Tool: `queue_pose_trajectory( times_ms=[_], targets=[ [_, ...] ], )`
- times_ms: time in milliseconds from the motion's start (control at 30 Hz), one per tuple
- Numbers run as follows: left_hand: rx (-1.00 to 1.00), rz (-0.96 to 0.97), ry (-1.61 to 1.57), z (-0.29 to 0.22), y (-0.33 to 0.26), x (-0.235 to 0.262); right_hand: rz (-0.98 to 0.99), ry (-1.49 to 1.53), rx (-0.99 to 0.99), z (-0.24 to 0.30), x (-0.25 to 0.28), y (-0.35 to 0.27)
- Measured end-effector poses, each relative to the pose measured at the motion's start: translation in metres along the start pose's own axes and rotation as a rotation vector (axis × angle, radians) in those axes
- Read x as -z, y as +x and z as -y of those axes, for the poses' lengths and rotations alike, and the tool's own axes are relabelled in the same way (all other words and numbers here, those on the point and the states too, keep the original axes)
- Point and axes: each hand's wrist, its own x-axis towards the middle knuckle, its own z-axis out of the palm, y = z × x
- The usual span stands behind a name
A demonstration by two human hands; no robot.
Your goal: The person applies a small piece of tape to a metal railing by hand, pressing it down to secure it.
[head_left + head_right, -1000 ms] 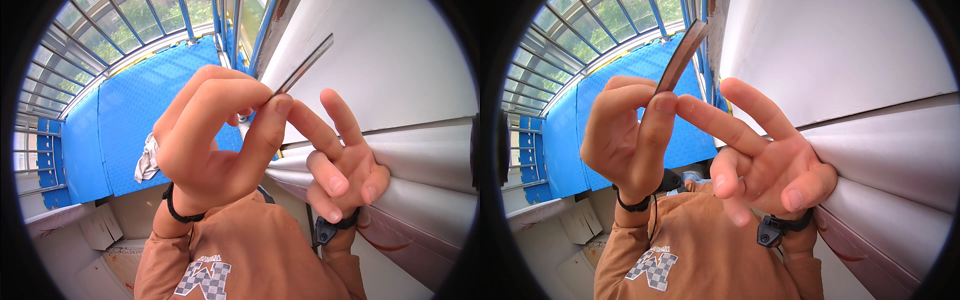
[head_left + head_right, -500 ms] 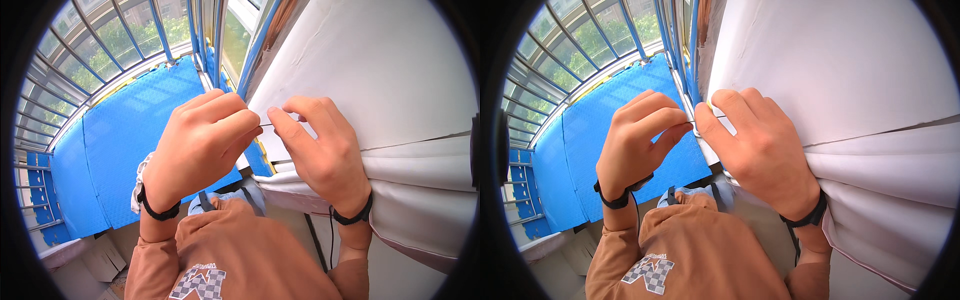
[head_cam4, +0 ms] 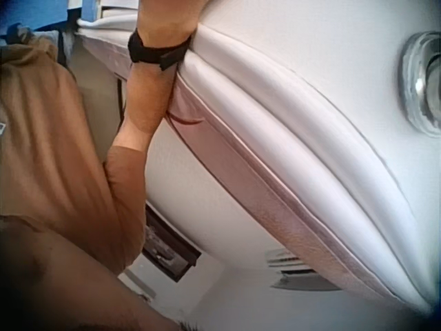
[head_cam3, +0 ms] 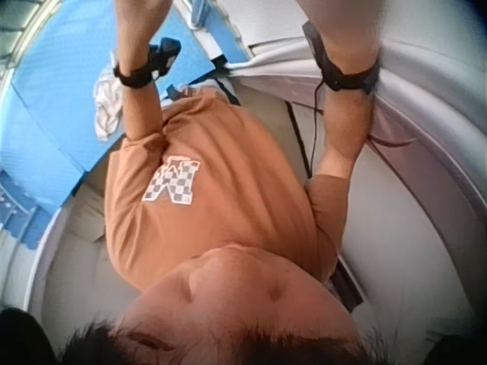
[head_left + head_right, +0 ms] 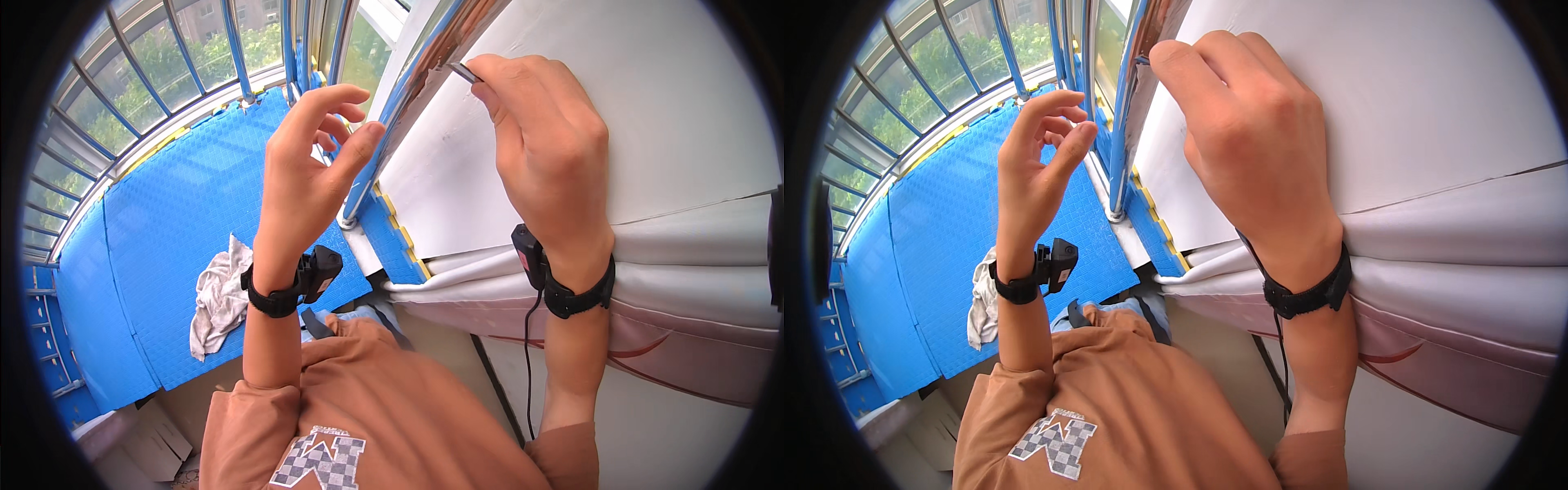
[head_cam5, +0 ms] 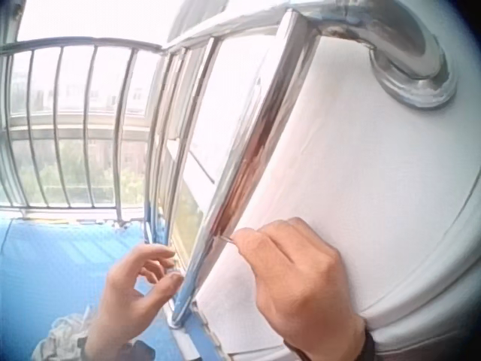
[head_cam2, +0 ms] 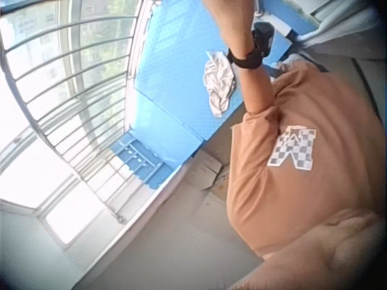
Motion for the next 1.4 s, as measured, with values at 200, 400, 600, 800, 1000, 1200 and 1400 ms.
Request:
queue_pose_trajectory(
  times_ms=[200, 400, 600, 800, 1000, 1200, 1400],
  targets=[
    [0.612, 0.222, -0.202, 0.053, -0.064, -0.013, -0.07, 0.039, -0.006, 0.002, -0.008, 0.019],
    [0.715, 0.266, -0.231, 0.067, -0.094, -0.004, -0.093, -0.018, -0.005, 0.014, -0.016, 0.023],
    [0.74, 0.377, -0.278, 0.077, -0.099, 0.013, -0.185, -0.145, 0.147, -0.012, -0.033, 0.004],
    [0.918, 0.213, -0.033, 0.153, -0.152, 0.11, -0.141, -0.145, 0.087, -0.004, -0.037, -0.009],
    [1.226, 0.4, 0.753, 0.217, -0.305, 0.201, -0.196, -0.121, 0.105, -0.012, -0.032, -0.003],
    [1.546, 0.486, 0.844, 0.18, -0.425, 0.163, -0.164, -0.139, 0.124, -0.011, -0.031, -0.001],
    [1.557, 0.522, 0.906, 0.203, -0.448, 0.168, -0.128, -0.127, 0.15, -0.01, -0.033, -0.003]
  ],
)
